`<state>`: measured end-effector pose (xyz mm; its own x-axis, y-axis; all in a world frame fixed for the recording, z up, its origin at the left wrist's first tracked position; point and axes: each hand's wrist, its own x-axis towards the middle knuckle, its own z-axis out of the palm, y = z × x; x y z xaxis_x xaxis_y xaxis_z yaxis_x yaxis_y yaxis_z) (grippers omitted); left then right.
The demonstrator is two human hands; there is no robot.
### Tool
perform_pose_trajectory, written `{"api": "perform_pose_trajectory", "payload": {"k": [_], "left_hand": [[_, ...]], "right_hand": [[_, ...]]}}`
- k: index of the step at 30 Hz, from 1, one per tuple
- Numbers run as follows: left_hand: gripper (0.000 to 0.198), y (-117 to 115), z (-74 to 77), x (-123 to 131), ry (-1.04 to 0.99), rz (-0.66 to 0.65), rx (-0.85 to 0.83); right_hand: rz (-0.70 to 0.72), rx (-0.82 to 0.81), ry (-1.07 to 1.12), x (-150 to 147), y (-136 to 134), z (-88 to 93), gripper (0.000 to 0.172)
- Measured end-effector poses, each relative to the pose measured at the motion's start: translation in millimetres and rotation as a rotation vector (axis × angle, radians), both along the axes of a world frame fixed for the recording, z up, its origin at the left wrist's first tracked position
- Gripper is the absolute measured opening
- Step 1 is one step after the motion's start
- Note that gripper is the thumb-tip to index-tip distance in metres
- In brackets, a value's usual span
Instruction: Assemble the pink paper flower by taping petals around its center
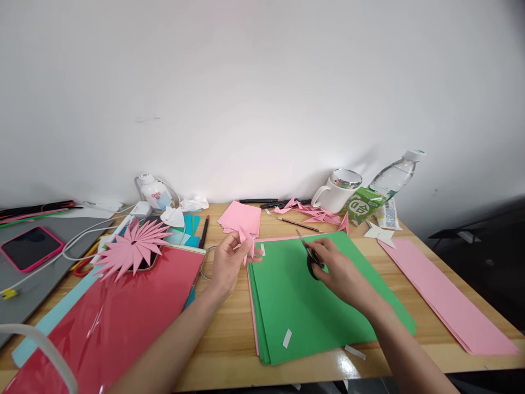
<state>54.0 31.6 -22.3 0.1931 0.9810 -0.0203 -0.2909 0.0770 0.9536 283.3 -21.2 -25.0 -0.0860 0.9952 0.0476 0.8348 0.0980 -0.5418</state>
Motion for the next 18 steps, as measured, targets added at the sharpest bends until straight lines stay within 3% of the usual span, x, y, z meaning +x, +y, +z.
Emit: {"api": "perform_pose_trajectory", "payload": {"k": [3, 5, 10, 18], "left_hand": [[0.021, 0, -1.4, -1, 0.021, 0.008, 0.03], [0.021, 1, -2.2, -1, 0.033, 0.011, 0.031], [0.02, 3, -2.6, -3, 0.048, 0.014, 0.05], [0.021, 4, -6.4, -5, 0.143, 0.006, 0.064]], "right_hand": [[0.071, 0.102, 0.44, -22, 14, -3.3, 0.032], [0.128, 0.126, 0.575, -43, 21, -3.4, 0.031], [0.23, 0.23, 0.487, -82, 24, -2.5, 0.047], [0.137, 0.283, 0.469, -89, 17, -13.8, 0.037]]}}
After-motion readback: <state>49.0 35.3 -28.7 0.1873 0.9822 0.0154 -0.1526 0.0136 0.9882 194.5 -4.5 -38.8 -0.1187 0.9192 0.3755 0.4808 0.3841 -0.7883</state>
